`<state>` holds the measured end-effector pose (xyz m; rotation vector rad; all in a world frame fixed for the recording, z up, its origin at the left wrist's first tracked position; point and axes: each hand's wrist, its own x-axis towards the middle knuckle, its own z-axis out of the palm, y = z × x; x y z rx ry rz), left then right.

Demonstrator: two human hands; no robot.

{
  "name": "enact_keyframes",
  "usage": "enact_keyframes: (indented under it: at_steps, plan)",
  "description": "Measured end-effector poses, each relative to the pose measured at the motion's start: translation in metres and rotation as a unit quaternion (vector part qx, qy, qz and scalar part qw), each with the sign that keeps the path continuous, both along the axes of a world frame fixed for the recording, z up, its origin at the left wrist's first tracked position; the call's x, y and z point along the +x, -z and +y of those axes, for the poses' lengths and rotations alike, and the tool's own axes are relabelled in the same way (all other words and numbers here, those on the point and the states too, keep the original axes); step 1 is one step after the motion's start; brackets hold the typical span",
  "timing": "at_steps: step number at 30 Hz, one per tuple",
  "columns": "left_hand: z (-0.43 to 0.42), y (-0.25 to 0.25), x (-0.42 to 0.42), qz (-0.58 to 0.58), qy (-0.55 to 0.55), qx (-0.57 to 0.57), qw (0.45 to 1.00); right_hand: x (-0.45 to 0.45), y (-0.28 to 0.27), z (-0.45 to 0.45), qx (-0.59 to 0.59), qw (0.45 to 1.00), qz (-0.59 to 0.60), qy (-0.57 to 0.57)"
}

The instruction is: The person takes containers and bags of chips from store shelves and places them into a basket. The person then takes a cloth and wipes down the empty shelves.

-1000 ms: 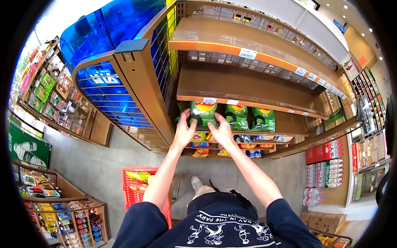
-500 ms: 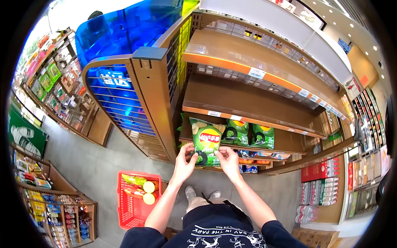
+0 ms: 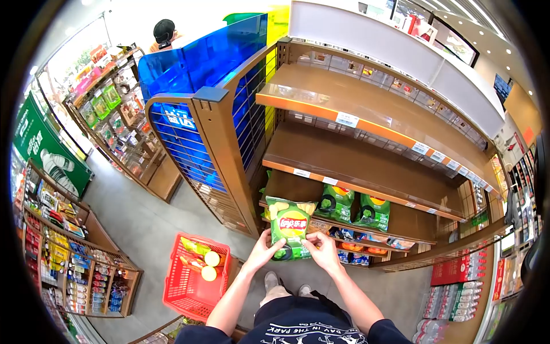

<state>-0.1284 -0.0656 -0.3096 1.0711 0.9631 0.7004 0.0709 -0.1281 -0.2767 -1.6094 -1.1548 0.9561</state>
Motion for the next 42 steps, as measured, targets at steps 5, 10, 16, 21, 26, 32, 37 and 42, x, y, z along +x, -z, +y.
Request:
enact_keyframes:
  at_steps: [5,10,16,21,26,32,37,42]
  plan:
    - [-0.038,-0.001,0.021,0.017,-0.04,0.01,0.999,0.033,0.012,-0.022,-0.022,0.996,0.058,-0.056]
    - [-0.083,-0.016,0.034,0.043,-0.065,-0.018,0.997,0.055,0.038,-0.042,-0.077,0.982,0.153,-0.084]
    - [-0.134,-0.027,0.044,0.035,-0.108,-0.012,0.993,0.063,0.041,-0.061,-0.154,0.889,0.368,-0.227]
    - [-0.16,-0.017,0.036,0.033,-0.117,-0.003,0.993,0.056,0.029,-0.07,-0.161,0.891,0.345,-0.248]
    - [-0.17,-0.023,0.024,0.016,-0.122,-0.022,0.992,0.046,0.029,-0.07,-0.212,0.869,0.357,-0.268]
    - [-0.184,-0.019,-0.01,0.011,-0.087,-0.007,0.996,0.014,0.022,-0.075,-0.205,0.88,0.317,-0.287]
    - [-0.208,-0.013,-0.05,-0.016,-0.127,-0.031,0.991,-0.025,0.019,-0.077,-0.226,0.871,0.265,-0.346]
    - [-0.229,-0.004,-0.101,-0.028,-0.139,-0.048,0.989,-0.062,0.02,-0.064,-0.187,0.857,0.236,-0.418]
